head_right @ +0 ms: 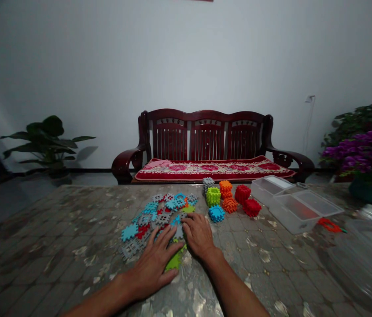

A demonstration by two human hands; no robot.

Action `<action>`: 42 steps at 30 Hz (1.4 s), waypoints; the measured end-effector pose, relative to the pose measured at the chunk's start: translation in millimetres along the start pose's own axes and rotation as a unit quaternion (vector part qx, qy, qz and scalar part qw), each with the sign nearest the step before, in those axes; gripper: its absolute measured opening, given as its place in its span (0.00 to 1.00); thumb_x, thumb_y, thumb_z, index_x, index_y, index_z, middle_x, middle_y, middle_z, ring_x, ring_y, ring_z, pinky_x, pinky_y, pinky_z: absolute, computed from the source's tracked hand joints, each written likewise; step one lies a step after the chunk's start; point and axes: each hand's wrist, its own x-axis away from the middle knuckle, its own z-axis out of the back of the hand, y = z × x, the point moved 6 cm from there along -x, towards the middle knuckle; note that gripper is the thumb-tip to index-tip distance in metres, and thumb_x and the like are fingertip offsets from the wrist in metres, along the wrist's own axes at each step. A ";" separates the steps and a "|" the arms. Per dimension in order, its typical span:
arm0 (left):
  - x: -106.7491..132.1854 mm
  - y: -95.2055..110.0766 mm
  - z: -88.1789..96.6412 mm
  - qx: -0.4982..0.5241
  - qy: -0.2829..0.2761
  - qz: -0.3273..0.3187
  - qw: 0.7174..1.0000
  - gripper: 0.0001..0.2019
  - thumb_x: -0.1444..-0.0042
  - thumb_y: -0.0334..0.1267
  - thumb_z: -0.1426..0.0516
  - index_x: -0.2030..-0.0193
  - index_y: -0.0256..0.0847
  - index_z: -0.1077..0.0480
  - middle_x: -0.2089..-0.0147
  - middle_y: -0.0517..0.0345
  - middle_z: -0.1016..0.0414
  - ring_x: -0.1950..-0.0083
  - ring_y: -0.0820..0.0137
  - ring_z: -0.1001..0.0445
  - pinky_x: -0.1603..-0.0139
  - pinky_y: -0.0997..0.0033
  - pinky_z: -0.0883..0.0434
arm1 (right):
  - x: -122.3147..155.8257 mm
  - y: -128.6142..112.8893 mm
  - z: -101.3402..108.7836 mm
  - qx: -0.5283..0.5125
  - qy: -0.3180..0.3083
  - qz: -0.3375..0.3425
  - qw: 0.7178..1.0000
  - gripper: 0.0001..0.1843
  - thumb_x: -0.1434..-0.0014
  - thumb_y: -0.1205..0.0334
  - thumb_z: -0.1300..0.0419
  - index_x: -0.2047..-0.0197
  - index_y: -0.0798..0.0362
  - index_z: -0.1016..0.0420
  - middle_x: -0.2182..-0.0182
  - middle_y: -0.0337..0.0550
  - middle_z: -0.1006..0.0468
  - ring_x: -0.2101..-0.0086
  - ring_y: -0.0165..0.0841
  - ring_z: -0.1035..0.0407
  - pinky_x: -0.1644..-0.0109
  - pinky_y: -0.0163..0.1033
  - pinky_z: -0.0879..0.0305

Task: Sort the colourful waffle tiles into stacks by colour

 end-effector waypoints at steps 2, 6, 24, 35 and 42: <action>-1.0 -8.3 4.7 -0.021 0.018 0.007 1.000 0.29 0.43 0.39 0.39 0.34 0.53 0.35 0.23 0.46 0.46 0.22 0.48 0.52 0.27 0.28 0.57 | -0.5 0.2 0.7 -0.007 0.004 -0.001 1.000 0.18 0.28 0.56 0.50 0.47 0.45 0.20 0.45 0.45 0.23 0.44 0.40 0.33 0.38 0.47 0.42; 1.2 -16.4 14.4 -0.041 0.027 0.014 0.999 0.29 0.43 0.32 0.42 0.34 0.53 0.34 0.24 0.48 0.44 0.22 0.52 0.51 0.26 0.30 0.55 | -0.2 -0.3 2.9 -0.012 0.010 -0.004 1.000 0.19 0.28 0.55 0.51 0.49 0.47 0.19 0.47 0.46 0.22 0.46 0.40 0.32 0.39 0.47 0.41; 17.3 -144.5 25.1 -0.005 0.044 0.373 0.927 0.30 0.33 0.55 0.54 0.29 0.45 0.37 0.26 0.39 0.40 0.24 0.50 0.45 0.28 0.37 0.51 | -92.4 5.5 -23.4 0.106 -0.058 -0.038 0.992 0.26 0.28 0.52 0.52 0.31 0.49 0.34 0.30 0.56 0.39 0.32 0.49 0.46 0.32 0.56 0.49; 3.5 -153.8 15.7 -0.007 0.079 0.350 0.934 0.26 0.32 0.50 0.53 0.31 0.46 0.35 0.27 0.45 0.37 0.25 0.55 0.42 0.26 0.43 0.49 | -69.0 6.7 -11.6 0.108 -0.127 0.013 0.986 0.22 0.32 0.52 0.46 0.38 0.47 0.27 0.41 0.50 0.25 0.42 0.43 0.33 0.37 0.50 0.44; -10.1 -151.2 15.9 0.050 0.133 0.339 0.930 0.23 0.31 0.48 0.55 0.36 0.46 0.31 0.31 0.47 0.31 0.27 0.58 0.38 0.27 0.45 0.46 | -69.8 -28.3 -15.1 0.083 -0.084 0.065 0.991 0.26 0.33 0.52 0.44 0.34 0.47 0.30 0.35 0.49 0.31 0.37 0.44 0.40 0.32 0.51 0.48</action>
